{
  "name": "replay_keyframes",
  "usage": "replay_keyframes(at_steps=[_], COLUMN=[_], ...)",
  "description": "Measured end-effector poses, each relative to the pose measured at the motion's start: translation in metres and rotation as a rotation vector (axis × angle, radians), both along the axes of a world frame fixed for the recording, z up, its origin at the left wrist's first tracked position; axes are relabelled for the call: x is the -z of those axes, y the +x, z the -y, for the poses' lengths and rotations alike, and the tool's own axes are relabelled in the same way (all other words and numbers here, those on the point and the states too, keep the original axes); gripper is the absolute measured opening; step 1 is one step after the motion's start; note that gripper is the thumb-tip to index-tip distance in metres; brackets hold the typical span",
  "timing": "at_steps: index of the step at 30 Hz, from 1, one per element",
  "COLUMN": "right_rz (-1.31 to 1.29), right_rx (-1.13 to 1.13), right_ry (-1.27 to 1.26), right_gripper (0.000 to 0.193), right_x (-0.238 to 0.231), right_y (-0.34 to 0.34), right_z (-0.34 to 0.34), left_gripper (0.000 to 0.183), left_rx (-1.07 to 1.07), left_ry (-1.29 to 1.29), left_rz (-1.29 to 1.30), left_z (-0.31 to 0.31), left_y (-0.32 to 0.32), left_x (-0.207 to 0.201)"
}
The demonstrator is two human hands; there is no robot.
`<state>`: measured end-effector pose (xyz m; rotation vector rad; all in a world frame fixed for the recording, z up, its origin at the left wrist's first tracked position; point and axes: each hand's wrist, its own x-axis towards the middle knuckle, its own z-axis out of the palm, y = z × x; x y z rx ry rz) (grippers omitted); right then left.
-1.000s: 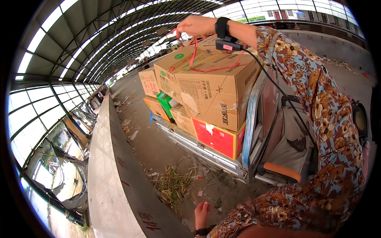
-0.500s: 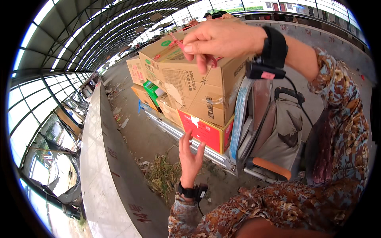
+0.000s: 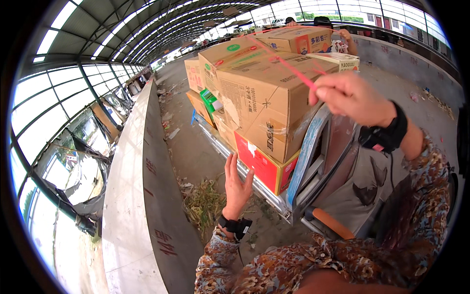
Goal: The person secures a stack of cardboard boxes on the back of a three-wheeled cargo vehicle using red and blue plastic straps. They loop the straps over the boxes and tie them to the vehicle's frame to prevent movement during transport.
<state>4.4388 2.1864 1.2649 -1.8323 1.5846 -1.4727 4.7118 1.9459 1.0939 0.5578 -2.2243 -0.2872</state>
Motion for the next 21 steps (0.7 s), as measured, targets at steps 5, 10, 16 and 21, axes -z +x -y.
replay_keyframes(at_steps=[5, 10, 16, 21], right_rz=[-0.172, -0.043, -0.078, -0.304], right_rx=[0.033, 0.144, -0.076, -0.176], right_ry=[0.091, -0.005, -0.18, -0.195], right_gripper=[0.026, 0.034, 0.021, 0.022], right_x=[-0.063, -0.16, -0.265, -0.318], right_y=[-0.01, 0.0, 0.09, 0.151], right_z=[0.009, 0.024, 0.208, 0.312], left_gripper=[0.062, 0.061, 0.061, 0.062], left_rx=[-0.093, -0.012, 0.13, 0.291], left_ry=[0.042, 0.167, 0.471, 0.636], left_rz=[-0.018, -0.105, -0.211, -0.254], left_z=[0.053, 0.118, 0.202, 0.245], left_y=[0.032, 0.035, 0.036, 0.019], left_x=[0.007, 0.009, 0.026, 0.03])
